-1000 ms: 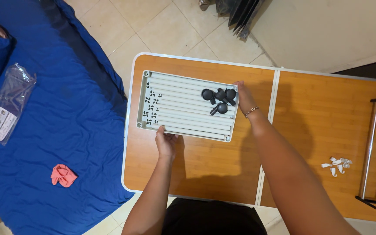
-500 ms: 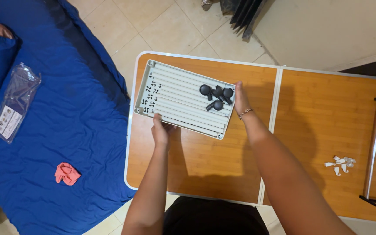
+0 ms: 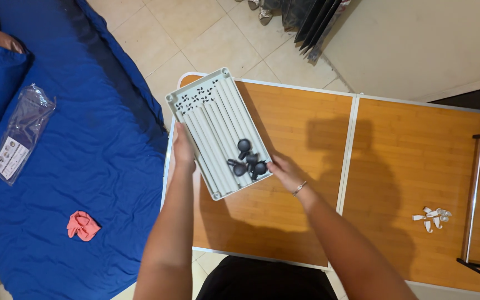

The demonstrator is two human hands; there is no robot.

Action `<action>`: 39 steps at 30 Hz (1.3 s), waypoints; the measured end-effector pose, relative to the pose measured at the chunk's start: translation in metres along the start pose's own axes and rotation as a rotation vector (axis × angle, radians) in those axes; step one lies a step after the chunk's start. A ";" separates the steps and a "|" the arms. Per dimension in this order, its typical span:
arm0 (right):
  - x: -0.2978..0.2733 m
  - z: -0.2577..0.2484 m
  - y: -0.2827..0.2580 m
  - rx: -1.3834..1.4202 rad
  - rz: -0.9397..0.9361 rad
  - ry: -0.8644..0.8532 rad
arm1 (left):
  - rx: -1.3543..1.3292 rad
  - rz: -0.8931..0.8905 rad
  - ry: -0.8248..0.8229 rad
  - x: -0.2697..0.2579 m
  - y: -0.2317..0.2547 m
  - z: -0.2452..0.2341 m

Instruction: The person assembles a drying rack by attaching black plastic feet to a white plastic base and inserting metal rods into a black frame. The person places the base on a table, secures the feet, and then inserts multiple rods into the frame slots.

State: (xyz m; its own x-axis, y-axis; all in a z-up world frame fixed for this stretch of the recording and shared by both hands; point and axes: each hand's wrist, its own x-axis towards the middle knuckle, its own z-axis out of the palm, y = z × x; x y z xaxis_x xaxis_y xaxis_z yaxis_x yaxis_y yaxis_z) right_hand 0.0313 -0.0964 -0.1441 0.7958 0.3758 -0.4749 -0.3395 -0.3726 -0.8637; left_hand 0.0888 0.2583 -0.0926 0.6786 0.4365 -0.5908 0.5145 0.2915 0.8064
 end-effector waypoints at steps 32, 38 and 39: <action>-0.046 0.071 -0.022 0.049 -0.112 0.068 | 0.147 0.420 -0.067 0.069 0.038 -0.078; -0.146 -0.025 0.101 0.063 0.006 0.669 | 0.922 1.172 0.067 -0.113 0.045 -0.040; -0.172 -0.043 0.122 0.062 0.025 0.730 | 1.106 1.305 0.229 -0.137 0.045 -0.029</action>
State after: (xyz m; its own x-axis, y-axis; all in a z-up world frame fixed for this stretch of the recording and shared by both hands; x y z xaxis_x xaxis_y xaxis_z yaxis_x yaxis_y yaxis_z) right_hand -0.1259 -0.2427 -0.1602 0.9114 -0.3016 -0.2798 -0.3726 -0.3166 -0.8723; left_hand 0.0037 0.2362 0.0255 0.8762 0.0216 0.4815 -0.1167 -0.9598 0.2553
